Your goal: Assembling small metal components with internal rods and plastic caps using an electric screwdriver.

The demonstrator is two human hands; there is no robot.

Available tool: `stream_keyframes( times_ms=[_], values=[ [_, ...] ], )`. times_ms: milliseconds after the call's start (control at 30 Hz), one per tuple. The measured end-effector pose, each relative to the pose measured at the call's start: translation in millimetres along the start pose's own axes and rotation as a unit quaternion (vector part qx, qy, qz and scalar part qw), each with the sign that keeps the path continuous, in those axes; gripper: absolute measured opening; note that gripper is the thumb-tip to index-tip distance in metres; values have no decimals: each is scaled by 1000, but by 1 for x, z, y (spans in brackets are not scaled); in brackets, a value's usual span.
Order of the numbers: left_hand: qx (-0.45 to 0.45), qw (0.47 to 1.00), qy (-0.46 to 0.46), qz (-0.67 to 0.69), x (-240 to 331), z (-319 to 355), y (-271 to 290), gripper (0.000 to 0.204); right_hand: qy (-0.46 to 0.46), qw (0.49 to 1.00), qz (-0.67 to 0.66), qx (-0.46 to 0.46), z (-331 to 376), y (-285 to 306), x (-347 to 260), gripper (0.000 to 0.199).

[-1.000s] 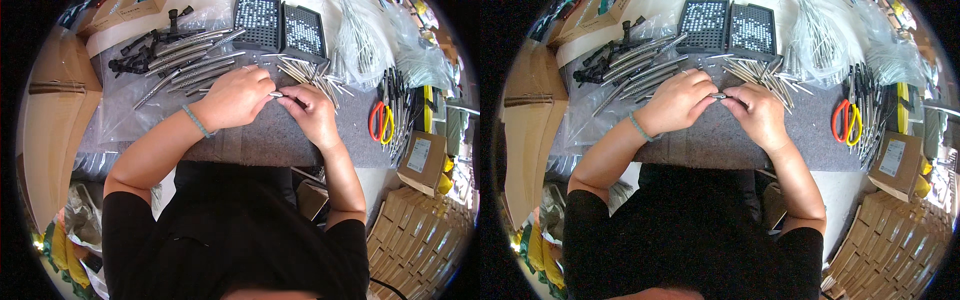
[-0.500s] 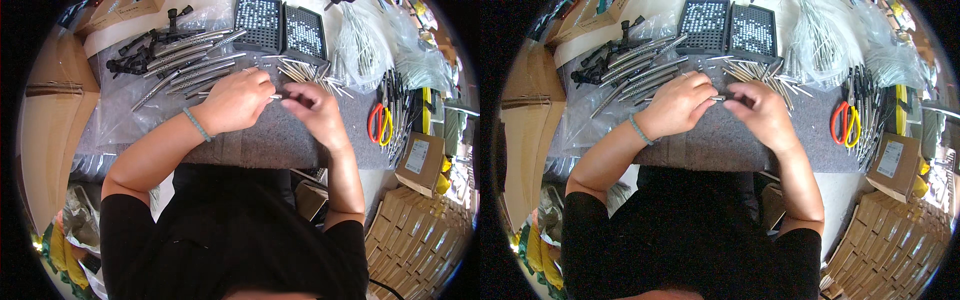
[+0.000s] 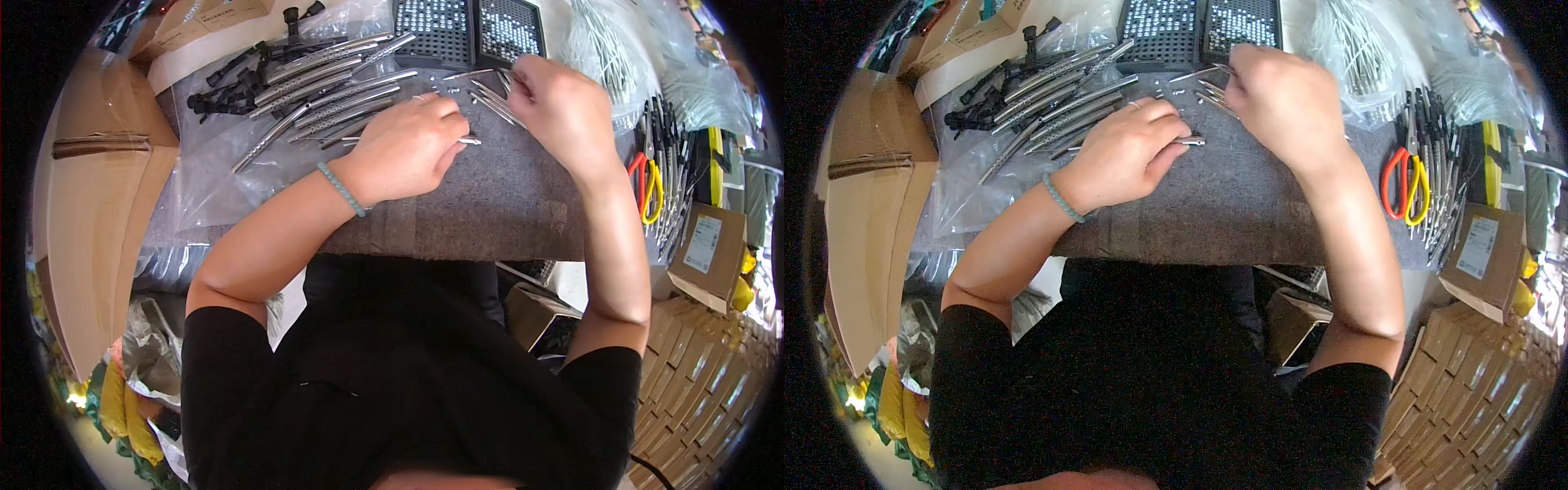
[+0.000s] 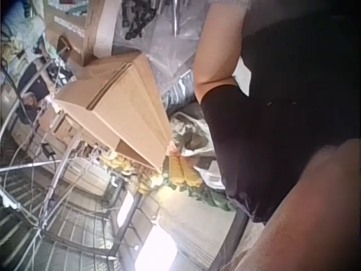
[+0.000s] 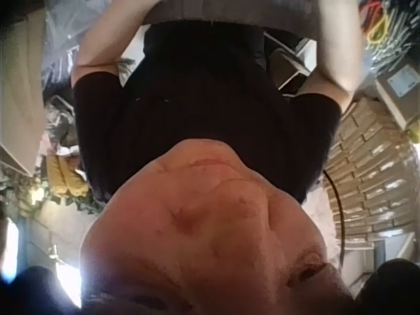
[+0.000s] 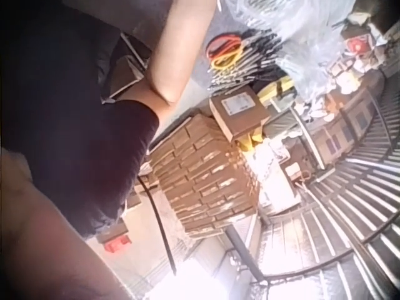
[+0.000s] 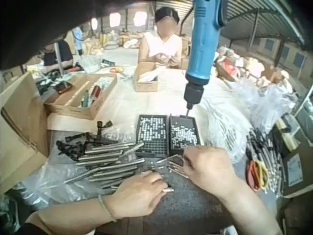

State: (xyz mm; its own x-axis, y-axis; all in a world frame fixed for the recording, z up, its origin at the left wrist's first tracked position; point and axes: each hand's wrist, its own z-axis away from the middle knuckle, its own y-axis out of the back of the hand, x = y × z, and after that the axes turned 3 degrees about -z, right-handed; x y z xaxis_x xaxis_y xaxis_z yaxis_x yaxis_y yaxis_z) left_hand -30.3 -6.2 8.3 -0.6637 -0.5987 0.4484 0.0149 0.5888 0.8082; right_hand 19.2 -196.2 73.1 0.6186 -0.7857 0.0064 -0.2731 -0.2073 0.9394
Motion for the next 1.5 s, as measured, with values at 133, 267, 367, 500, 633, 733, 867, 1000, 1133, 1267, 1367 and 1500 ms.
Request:
stream_keyframes(
  times_ms=[133, 267, 367, 500, 633, 733, 867, 1000, 1133, 1267, 1367, 1500],
  values=[
    [-7, 1000, 8, -1, 2, 0, -1, 21, -251, 852, -455, -71, 54, 5, 0, 12],
    [-38, 999, -14, -14, 1, 1, 2, 27, -278, 869, -410, -15, 84, -7, -18, 12],
    [-42, 999, -11, -15, 2, 0, 2, 25, -141, 977, -157, 8, 85, -8, -22, 15],
    [-57, 998, -2, -7, 2, -2, 2, 24, -145, 964, -217, 49, 80, -18, -21, 12],
    [-51, 999, -3, 10, 0, -4, 2, 23, -176, 944, -271, 63, 79, -29, -25, 10],
    [-51, 999, -6, 14, -1, -4, 2, 23, -186, 934, -297, 63, 77, -32, -23, 10],
    [-42, 999, 5, 28, -3, -3, 2, 24, -213, 892, -395, 63, 78, -36, -19, 11],
    [-38, 999, 2, 34, -3, -2, 3, 25, -207, 910, -353, 67, 76, -37, -23, 11],
    [-49, 999, 1, 9, -1, -3, 3, 25, -172, 928, -328, 48, 71, -36, -24, 13],
    [-57, 998, 12, 3, 0, -2, 6, 25, -178, 949, -258, 30, 70, -27, -20, 13],
    [-48, 999, 3, -4, -1, -4, 3, 25, -113, 967, -227, 11, 72, -26, -11, 19],
    [-55, 998, 2, -4, -1, -5, 3, 25, -67, 972, -224, 13, 65, -33, -15, 22]
  ],
)
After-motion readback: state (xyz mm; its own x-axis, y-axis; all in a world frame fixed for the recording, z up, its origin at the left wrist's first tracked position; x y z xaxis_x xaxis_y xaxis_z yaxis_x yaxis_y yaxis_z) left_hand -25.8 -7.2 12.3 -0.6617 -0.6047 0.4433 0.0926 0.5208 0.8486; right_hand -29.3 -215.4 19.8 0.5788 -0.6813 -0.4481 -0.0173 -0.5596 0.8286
